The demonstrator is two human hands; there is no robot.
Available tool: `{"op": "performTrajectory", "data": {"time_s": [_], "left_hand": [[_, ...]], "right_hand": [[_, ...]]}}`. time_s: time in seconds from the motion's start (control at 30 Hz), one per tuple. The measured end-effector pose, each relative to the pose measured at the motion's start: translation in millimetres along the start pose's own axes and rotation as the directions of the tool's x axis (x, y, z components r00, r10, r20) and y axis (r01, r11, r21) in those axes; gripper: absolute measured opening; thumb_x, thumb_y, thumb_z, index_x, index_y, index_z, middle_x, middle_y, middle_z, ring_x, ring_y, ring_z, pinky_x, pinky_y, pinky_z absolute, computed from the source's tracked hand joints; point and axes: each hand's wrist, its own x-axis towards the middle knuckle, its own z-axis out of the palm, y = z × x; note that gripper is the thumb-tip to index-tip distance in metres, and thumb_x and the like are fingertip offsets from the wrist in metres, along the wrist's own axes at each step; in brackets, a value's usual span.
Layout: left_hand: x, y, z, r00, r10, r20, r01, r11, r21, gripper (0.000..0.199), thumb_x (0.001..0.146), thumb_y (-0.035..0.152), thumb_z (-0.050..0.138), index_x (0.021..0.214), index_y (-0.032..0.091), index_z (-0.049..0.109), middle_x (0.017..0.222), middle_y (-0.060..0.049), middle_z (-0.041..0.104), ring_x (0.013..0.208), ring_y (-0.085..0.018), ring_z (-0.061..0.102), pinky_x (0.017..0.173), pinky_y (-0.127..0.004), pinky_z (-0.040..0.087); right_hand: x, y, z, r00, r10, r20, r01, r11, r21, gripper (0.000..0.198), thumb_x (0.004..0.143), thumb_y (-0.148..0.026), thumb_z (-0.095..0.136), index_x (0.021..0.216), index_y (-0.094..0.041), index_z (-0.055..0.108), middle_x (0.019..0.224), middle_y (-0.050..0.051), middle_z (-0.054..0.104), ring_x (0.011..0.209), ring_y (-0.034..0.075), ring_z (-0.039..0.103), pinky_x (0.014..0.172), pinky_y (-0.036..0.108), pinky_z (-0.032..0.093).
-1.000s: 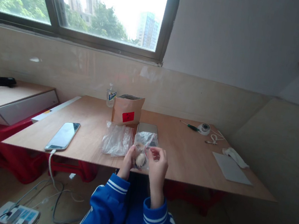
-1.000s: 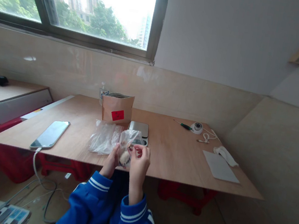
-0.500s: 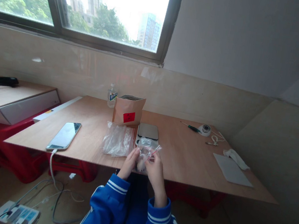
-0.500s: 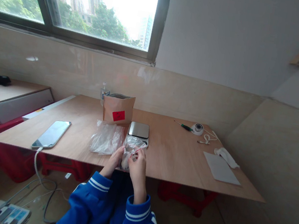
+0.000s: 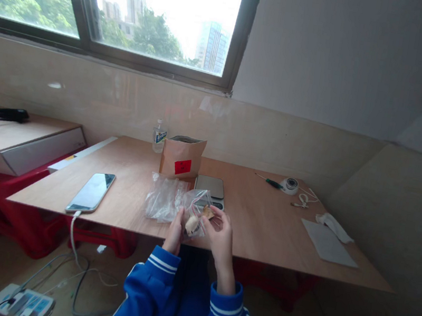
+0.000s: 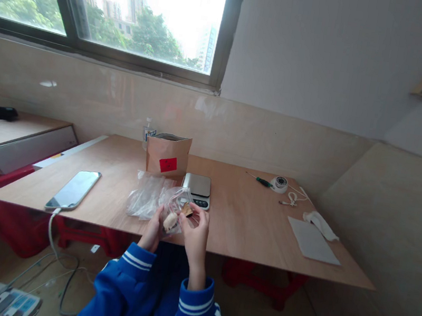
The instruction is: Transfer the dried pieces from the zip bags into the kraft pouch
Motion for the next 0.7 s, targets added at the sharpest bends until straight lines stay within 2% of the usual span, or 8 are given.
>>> {"op": "performTrajectory", "data": {"time_s": [0.1,0.2,0.3,0.4,0.5,0.57,0.63,0.7], "left_hand": [[-3,6,0,0.998,-0.005,0.067,0.007,1.000,-0.030,0.063,0.082,0.067,0.040,0.117,0.018,0.060,0.090,-0.009,0.071,0.072,-0.020,0.066,0.043,-0.022,0.041],[-5,13,-3,0.996,0.033,0.079,-0.026,0.996,-0.089,0.057,0.083,0.065,0.040,0.119,0.023,0.056,0.099,-0.007,0.069,0.077,-0.019,0.066,0.047,-0.023,0.045],[-4,22,-11,0.995,0.101,0.025,-0.092,0.968,-0.235,0.047,0.088,0.057,0.038,0.113,0.023,0.056,0.105,-0.006,0.067,0.083,-0.018,0.065,0.063,-0.029,0.053],[-2,29,-21,0.992,0.126,-0.021,-0.125,0.927,-0.354,0.036,0.090,0.049,0.038,0.109,0.024,0.057,0.108,-0.006,0.066,0.087,-0.017,0.066,0.078,-0.033,0.054],[-1,32,-31,0.987,0.160,-0.024,-0.158,0.921,-0.356,0.029,0.088,0.042,0.045,0.108,0.025,0.057,0.108,-0.006,0.066,0.087,-0.018,0.066,0.081,-0.037,0.054],[1,30,-38,0.981,0.180,-0.070,-0.194,0.912,-0.360,0.025,0.085,0.037,0.050,0.106,0.026,0.058,0.108,-0.005,0.066,0.087,-0.018,0.067,0.081,-0.038,0.055],[4,28,-44,0.969,0.196,-0.148,-0.238,0.900,-0.364,0.025,0.082,0.033,0.054,0.106,0.027,0.058,0.106,-0.004,0.066,0.086,-0.018,0.067,0.079,-0.038,0.056],[7,26,-47,0.969,0.193,-0.153,-0.236,0.909,-0.343,0.026,0.082,0.032,0.054,0.106,0.027,0.060,0.106,-0.004,0.067,0.089,-0.020,0.067,0.079,-0.038,0.056]], "right_hand": [[1,-8,-1,1.000,0.022,-0.018,-0.020,0.997,0.081,0.039,0.069,-0.038,0.074,0.101,-0.017,0.064,0.104,0.011,0.068,0.092,0.023,0.067,0.085,0.040,0.055],[0,-16,-3,0.997,0.042,-0.070,-0.032,0.990,0.136,0.039,0.071,-0.039,0.073,0.100,-0.017,0.062,0.101,0.010,0.070,0.092,0.023,0.067,0.084,0.038,0.055],[2,-23,-3,0.993,0.045,-0.106,-0.026,0.985,0.172,0.038,0.072,-0.040,0.072,0.101,-0.017,0.061,0.099,0.010,0.071,0.092,0.022,0.068,0.084,0.037,0.054],[15,-29,4,0.994,0.004,-0.108,0.014,0.985,0.170,0.039,0.073,-0.042,0.071,0.100,-0.016,0.061,0.101,0.011,0.070,0.092,0.022,0.068,0.083,0.037,0.054],[46,-41,22,0.994,-0.090,-0.061,0.097,0.986,0.137,0.037,0.077,-0.042,0.068,0.102,-0.016,0.061,0.101,0.011,0.070,0.091,0.021,0.067,0.082,0.035,0.054],[74,-56,39,0.980,-0.196,-0.029,0.198,0.975,0.099,0.034,0.078,-0.041,0.067,0.101,-0.016,0.062,0.100,0.010,0.068,0.090,0.019,0.067,0.083,0.034,0.054],[103,-76,56,0.946,-0.323,-0.008,0.323,0.945,0.043,0.031,0.079,-0.041,0.066,0.098,-0.017,0.064,0.100,0.009,0.066,0.086,0.018,0.066,0.082,0.033,0.054],[130,-98,72,0.890,-0.456,0.007,0.456,0.890,-0.011,0.028,0.080,-0.041,0.065,0.096,-0.019,0.065,0.103,0.007,0.062,0.084,0.016,0.065,0.080,0.032,0.055]]}}
